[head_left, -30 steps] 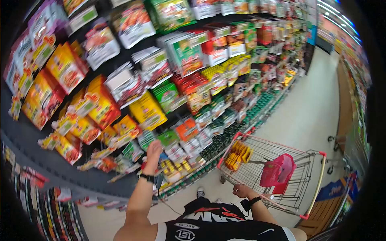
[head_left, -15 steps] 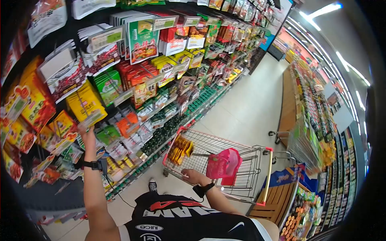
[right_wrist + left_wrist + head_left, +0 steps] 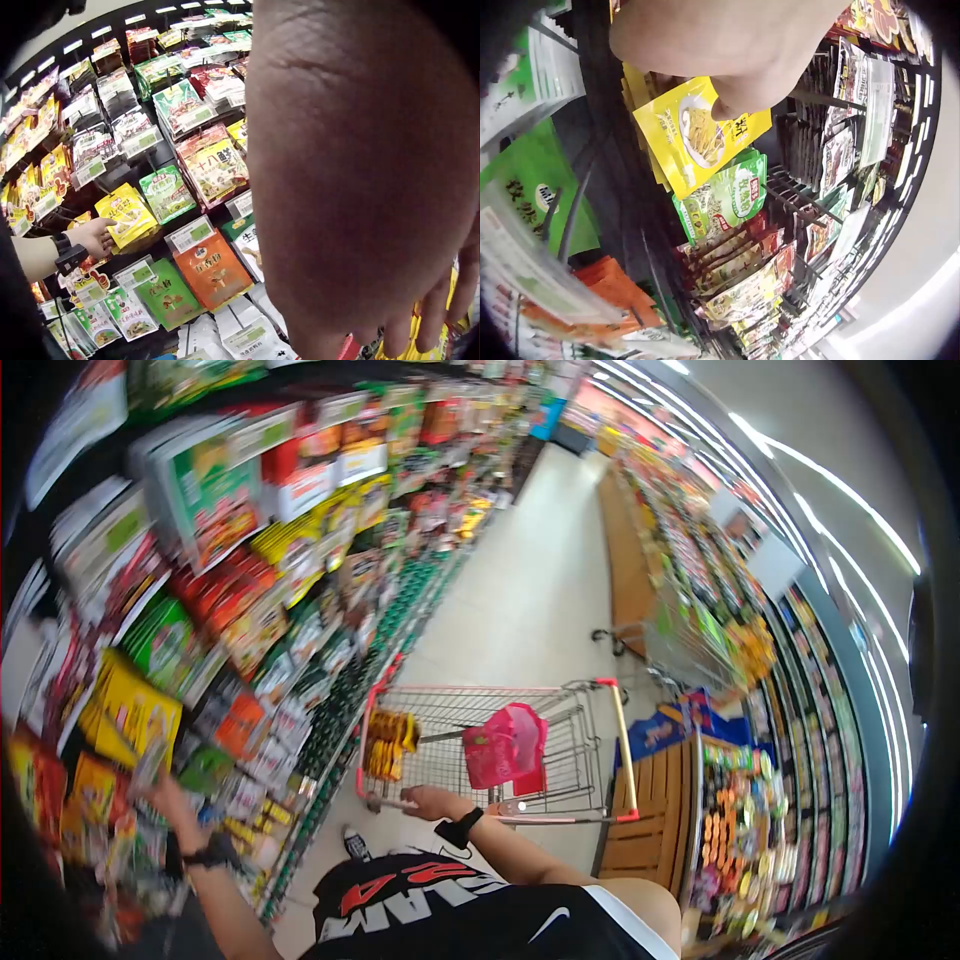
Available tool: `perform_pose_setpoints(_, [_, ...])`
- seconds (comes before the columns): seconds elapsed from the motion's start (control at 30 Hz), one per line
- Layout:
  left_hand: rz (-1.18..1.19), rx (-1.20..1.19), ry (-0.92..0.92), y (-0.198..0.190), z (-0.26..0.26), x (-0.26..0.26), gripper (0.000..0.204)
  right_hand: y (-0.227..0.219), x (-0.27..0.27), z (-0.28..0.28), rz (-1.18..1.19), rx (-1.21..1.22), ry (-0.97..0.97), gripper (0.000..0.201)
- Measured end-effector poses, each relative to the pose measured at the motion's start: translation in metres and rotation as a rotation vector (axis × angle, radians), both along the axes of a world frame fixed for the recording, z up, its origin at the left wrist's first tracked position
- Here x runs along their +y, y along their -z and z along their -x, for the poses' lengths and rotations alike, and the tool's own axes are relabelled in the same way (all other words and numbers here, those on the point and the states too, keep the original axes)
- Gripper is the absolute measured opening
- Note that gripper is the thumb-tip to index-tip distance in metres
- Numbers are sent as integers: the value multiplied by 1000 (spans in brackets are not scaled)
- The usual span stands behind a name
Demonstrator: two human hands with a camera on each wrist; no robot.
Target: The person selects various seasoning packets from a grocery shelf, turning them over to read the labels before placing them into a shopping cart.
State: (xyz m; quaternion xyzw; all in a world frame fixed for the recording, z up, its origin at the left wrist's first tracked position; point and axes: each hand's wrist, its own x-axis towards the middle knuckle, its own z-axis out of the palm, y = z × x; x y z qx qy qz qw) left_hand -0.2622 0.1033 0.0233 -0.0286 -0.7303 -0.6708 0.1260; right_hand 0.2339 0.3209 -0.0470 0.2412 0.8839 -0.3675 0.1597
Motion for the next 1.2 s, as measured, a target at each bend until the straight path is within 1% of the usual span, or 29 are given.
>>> perform_pose_setpoints(0.03, [0,25,27,-4,1,11,63,-13,-2,3,19,6,-9,45])
perform_pose_setpoints(0.07, [4,53,57,-11,1,26,63,-34,-5,10,47,-87,8,46])
perform_pose_setpoints(0.1, [6,82,83,-19,-1,40,62,-51,-9,11,18,12,32,41])
perform_pose_setpoints(0.13, [8,108,111,-28,-6,51,62,-34,-7,11,34,61,27,36])
perform_pose_setpoints(0.17, [11,124,138,-37,-13,64,62,-46,-5,16,44,-51,4,37])
perform_pose_setpoints(0.2, [15,136,160,-45,-22,71,62,-44,-6,16,18,-38,53,37])
perform_pose_setpoints(0.23, [21,143,185,-52,-31,78,62,-25,-4,16,-22,23,28,37])
perform_pose_setpoints(0.3, [23,151,233,-64,-44,88,62,-22,-5,15,-38,70,59,36])
perform_pose_setpoints(0.4, [25,161,299,-77,-61,98,61,-23,-6,16,-3,-11,92,35])
perform_pose_setpoints(0.47, [31,164,339,-83,-68,102,61,-2,-5,15,-26,39,80,34])
perform_pose_setpoints(0.6, [23,154,398,-94,-81,109,60,-19,-7,15,-45,58,102,31])
perform_pose_setpoints(0.7, [21,144,430,-98,-87,109,60,-13,-6,17,-65,97,114,30])
perform_pose_setpoints(0.8, [17,133,452,-102,-94,108,60,-49,-8,19,-46,60,161,29])
perform_pose_setpoints(0.87, [19,120,465,-102,-98,105,59,-29,-4,21,-32,21,138,29])
perform_pose_setpoints(0.9, [18,114,469,-104,-100,105,59,-30,-3,24,-24,4,126,29])
perform_pose_setpoints(0.97, [10,105,484,-106,-102,103,59,-35,-4,21,-33,66,161,30])
perform_pose_setpoints(1.03, [-2,94,496,-109,-103,101,59,-14,0,19,-38,81,154,30])
perform_pose_setpoints(1.07, [2,85,497,-109,-102,97,59,33,4,20,-34,68,122,30])
perform_pose_setpoints(1.1, [-6,75,501,-107,-99,91,58,31,3,33,-26,62,80,30])
perform_pose_setpoints(1.13, [-23,68,499,-107,-93,82,58,30,2,26,14,63,149,32])
perform_pose_setpoints(1.17, [-37,48,502,-104,-87,69,58,40,4,24,-1,147,70,33])
perform_pose_setpoints(1.2, [-68,19,493,-102,-81,53,58,49,4,21,-26,216,52,36])
